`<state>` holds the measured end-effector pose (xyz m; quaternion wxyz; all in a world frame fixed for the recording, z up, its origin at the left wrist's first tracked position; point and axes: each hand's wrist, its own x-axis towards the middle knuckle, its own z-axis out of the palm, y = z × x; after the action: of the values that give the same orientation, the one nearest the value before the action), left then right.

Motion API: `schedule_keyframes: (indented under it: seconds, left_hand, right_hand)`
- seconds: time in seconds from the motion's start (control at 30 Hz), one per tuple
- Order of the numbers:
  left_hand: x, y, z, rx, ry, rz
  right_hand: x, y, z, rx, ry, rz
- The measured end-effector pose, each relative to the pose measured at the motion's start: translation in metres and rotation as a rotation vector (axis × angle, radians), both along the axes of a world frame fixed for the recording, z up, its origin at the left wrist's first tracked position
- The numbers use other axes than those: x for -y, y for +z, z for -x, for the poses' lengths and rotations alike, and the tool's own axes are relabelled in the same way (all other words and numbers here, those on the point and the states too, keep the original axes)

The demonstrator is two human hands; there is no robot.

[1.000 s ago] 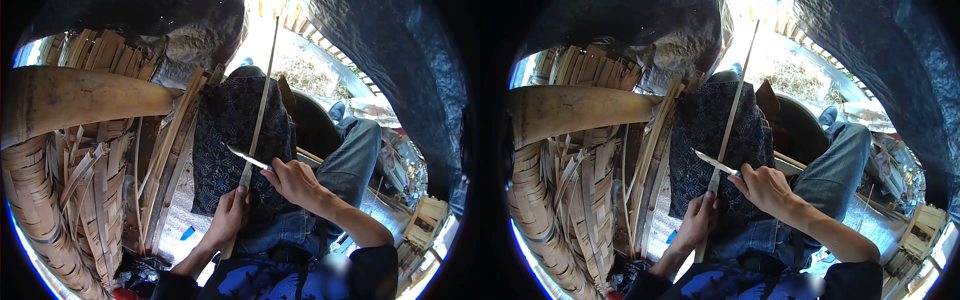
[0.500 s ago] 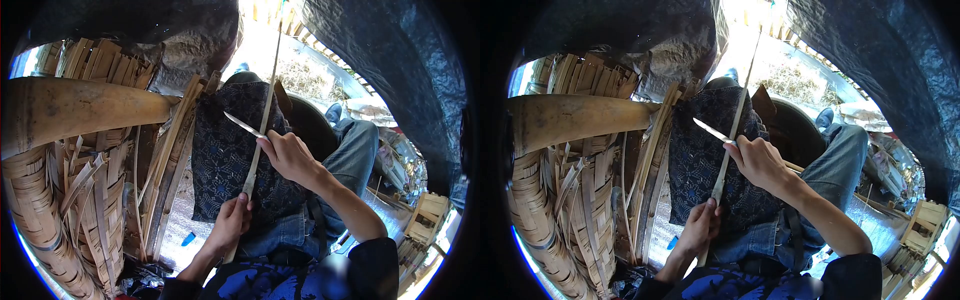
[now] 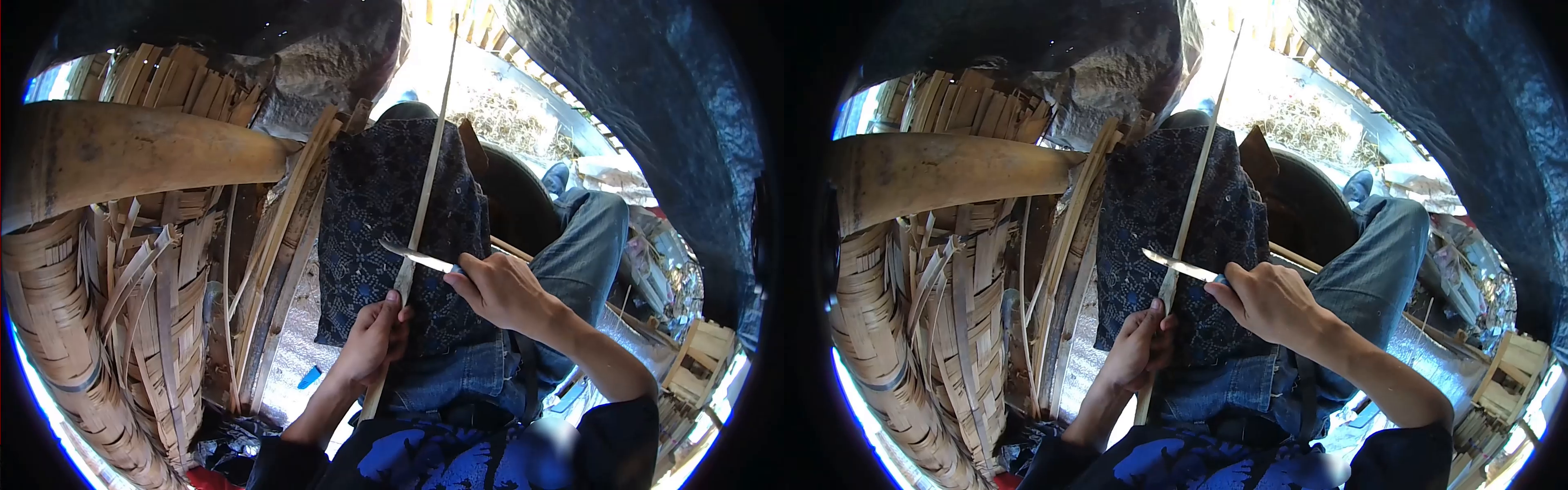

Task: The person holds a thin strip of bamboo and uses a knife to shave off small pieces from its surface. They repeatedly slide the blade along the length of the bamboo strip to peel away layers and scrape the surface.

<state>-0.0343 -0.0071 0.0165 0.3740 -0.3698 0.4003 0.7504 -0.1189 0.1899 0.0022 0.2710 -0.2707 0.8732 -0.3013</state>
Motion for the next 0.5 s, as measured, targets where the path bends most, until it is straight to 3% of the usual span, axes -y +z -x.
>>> schedule_keyframes:
  seconds: [0.17,0.5]
  left_hand:
    - [-0.009,0.006,-0.003,-0.07,-0.029,0.207]
    - [-0.009,0.007,0.001,-0.061,-0.071,0.249]
  right_hand:
    - [0.007,-0.004,-0.001,-0.018,0.015,0.004]
    - [0.018,-0.015,-0.003,0.1,-0.075,0.035]
